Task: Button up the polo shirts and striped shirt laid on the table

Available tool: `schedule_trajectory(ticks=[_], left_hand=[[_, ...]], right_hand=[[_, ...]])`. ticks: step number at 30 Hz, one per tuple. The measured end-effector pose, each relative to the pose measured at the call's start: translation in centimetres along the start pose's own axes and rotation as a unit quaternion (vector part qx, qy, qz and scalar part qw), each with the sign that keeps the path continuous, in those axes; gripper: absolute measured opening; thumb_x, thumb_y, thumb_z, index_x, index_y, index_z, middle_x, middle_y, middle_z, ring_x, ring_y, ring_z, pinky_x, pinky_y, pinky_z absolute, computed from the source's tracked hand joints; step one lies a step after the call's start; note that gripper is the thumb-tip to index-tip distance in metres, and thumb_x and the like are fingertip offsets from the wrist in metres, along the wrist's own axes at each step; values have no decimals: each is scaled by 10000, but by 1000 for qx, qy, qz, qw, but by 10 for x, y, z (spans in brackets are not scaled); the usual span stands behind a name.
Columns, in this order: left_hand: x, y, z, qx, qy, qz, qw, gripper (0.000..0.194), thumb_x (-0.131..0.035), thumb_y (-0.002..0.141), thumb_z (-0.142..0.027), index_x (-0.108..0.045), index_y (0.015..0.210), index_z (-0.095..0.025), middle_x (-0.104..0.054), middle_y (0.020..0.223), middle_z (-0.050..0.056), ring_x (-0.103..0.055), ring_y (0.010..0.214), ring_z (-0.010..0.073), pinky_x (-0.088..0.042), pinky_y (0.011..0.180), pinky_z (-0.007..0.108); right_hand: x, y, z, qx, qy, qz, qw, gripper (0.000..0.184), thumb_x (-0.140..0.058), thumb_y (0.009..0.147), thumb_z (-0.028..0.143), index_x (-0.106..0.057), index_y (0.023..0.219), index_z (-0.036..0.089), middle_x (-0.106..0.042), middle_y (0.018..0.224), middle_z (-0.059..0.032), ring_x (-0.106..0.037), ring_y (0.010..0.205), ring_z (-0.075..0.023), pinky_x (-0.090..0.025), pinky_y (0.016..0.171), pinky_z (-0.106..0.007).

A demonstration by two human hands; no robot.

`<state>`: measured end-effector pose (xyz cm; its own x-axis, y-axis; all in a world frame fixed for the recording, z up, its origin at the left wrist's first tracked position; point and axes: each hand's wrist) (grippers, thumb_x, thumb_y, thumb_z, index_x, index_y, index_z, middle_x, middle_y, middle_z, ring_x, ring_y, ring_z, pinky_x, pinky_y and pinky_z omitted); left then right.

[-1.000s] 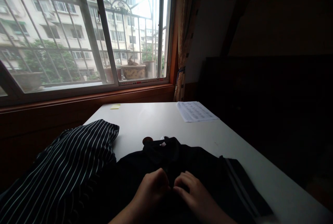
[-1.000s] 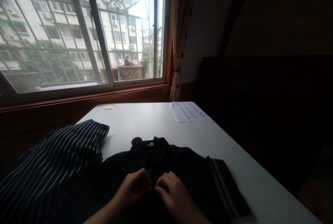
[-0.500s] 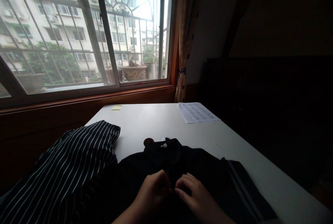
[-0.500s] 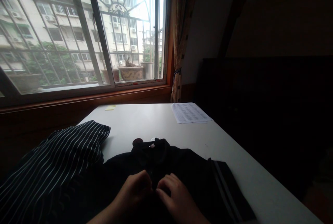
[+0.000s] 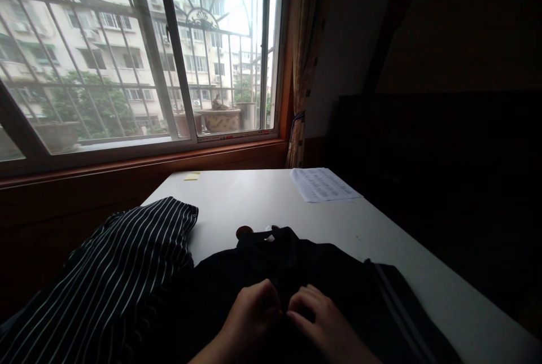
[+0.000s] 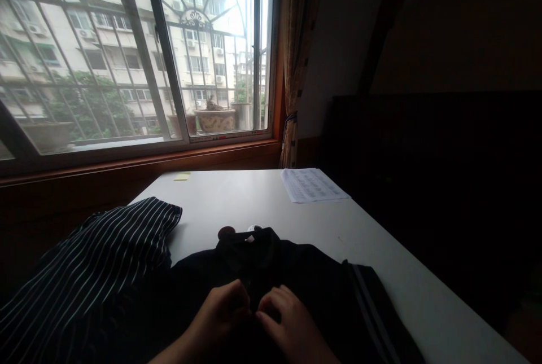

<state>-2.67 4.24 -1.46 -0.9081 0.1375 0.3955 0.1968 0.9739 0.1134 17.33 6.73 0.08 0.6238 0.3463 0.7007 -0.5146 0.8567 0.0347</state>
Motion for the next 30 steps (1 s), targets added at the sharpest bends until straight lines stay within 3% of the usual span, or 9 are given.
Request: schedule_trajectory(ticks=[10, 17, 30], left_hand=[[0, -1, 2, -21, 9, -4, 1000, 158, -584, 683, -6, -589, 756, -147, -640, 761, 7, -563, 699, 142, -376, 616, 211], [1, -1, 0, -19, 6, 0, 1000, 92, -618, 717, -69, -575, 741, -148, -634, 747, 17, -548, 685, 148, -372, 609, 218], [1, 0, 0, -10, 25, 0, 1000, 157, -602, 701, -13, -570, 760, -155, -630, 748, 0, -551, 678, 135, -370, 605, 206]], right_hand=[[-2, 2, 4, -12, -11, -3, 1000, 84, -611, 842, 203, -640, 767, 179, -651, 855, -33, -608, 874, -191, -439, 815, -301], [0, -1, 0, 21, 2, -3, 1000, 108, -581, 882, 229, -641, 798, 197, -656, 884, -29, -602, 907, -198, -440, 822, -303], [0, -2, 0, 27, -8, 5, 1000, 123, -568, 906, 251, -626, 811, 198, -653, 893, -30, -596, 909, -198, -437, 824, -307]])
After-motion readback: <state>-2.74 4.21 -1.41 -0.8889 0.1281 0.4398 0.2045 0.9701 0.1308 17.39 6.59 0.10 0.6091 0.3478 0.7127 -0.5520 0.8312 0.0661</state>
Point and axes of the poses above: each hand's wrist, its own y-axis towards the middle knuckle, its own x-axis out of the back of the hand, z = x × y
